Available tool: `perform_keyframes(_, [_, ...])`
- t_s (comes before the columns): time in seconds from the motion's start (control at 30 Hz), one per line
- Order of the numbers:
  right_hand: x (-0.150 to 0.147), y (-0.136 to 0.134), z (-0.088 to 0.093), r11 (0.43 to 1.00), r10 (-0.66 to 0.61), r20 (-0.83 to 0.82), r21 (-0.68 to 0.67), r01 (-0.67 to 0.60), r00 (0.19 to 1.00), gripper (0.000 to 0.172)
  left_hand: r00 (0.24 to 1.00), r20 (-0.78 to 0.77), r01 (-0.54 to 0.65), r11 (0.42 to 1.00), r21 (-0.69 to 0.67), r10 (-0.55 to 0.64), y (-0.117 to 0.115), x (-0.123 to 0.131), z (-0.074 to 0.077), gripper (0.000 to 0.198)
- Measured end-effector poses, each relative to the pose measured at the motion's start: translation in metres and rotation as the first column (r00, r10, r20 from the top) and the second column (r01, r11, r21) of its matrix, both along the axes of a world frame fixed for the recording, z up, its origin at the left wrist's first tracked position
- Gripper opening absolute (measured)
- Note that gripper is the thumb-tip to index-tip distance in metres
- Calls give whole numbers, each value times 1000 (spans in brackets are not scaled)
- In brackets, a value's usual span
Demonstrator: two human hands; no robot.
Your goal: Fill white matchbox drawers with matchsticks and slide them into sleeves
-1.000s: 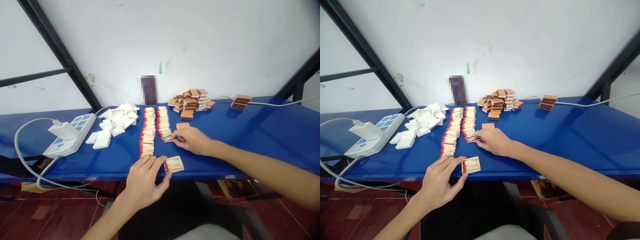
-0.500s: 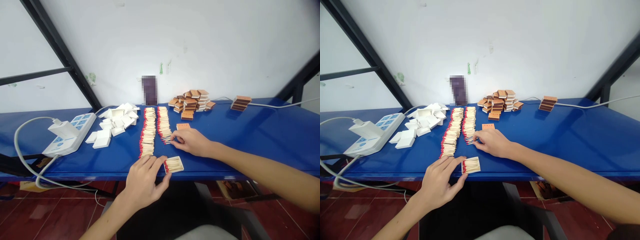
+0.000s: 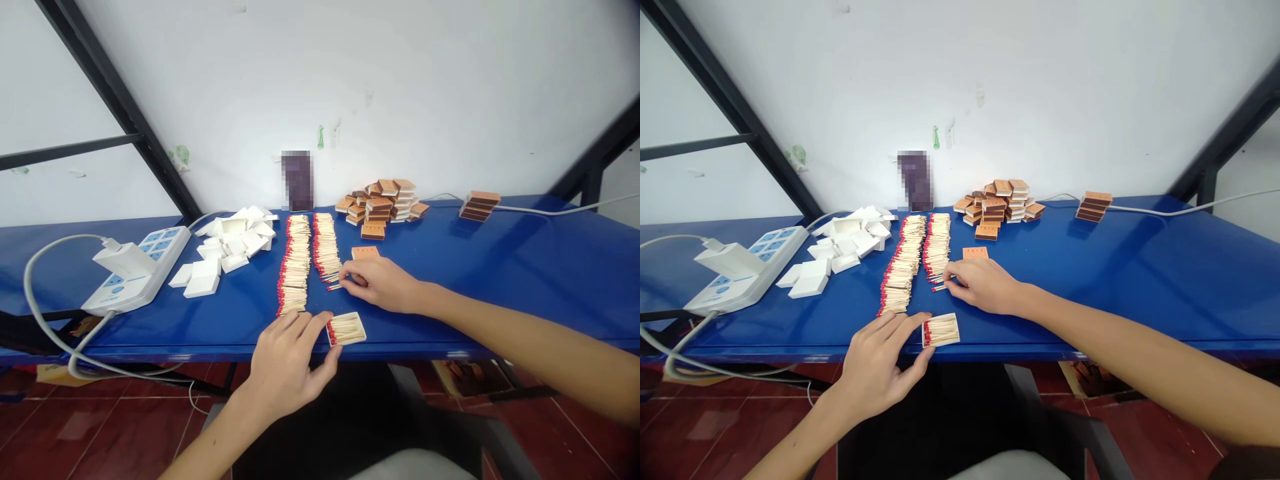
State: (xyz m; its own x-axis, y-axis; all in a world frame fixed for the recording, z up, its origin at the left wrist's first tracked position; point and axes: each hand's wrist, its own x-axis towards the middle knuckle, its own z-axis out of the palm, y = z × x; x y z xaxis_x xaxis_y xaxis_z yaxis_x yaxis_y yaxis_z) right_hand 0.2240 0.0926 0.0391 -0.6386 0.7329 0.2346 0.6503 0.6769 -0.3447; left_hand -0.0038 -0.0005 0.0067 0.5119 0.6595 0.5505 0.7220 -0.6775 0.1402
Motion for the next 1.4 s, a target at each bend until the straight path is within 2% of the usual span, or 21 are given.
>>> perform_keyframes(0.13, [2,0,0,999,-19,1,46,19,1000,15,1000,5,5,1000,6,-5,0,-1,0,31])
perform_keyframes(0.33, [4,2,-2,997,14,15,75,-15,1000,22,1000,11,3,1000,1,-3,-1,-1,-1,31])
perform_keyframes(0.53, [2,-1,0,998,-31,43,61,28,999,29,1000,9,-1,1000,23,1,0,1,0,31])
perform_keyframes(0.87, [-2,-10,3,998,-12,-5,58,12,1000,29,1000,12,0,1000,22,0,0,0,-2,32])
perform_keyframes(1.17, [-1,-8,3,999,-23,48,25,22,999,41,1000,14,6,1000,18,-6,-1,0,0,32])
perform_keyframes(1.4, [-1,-8,2,999,-29,87,17,28,996,40,1000,16,2,1000,23,-3,0,0,-2,32])
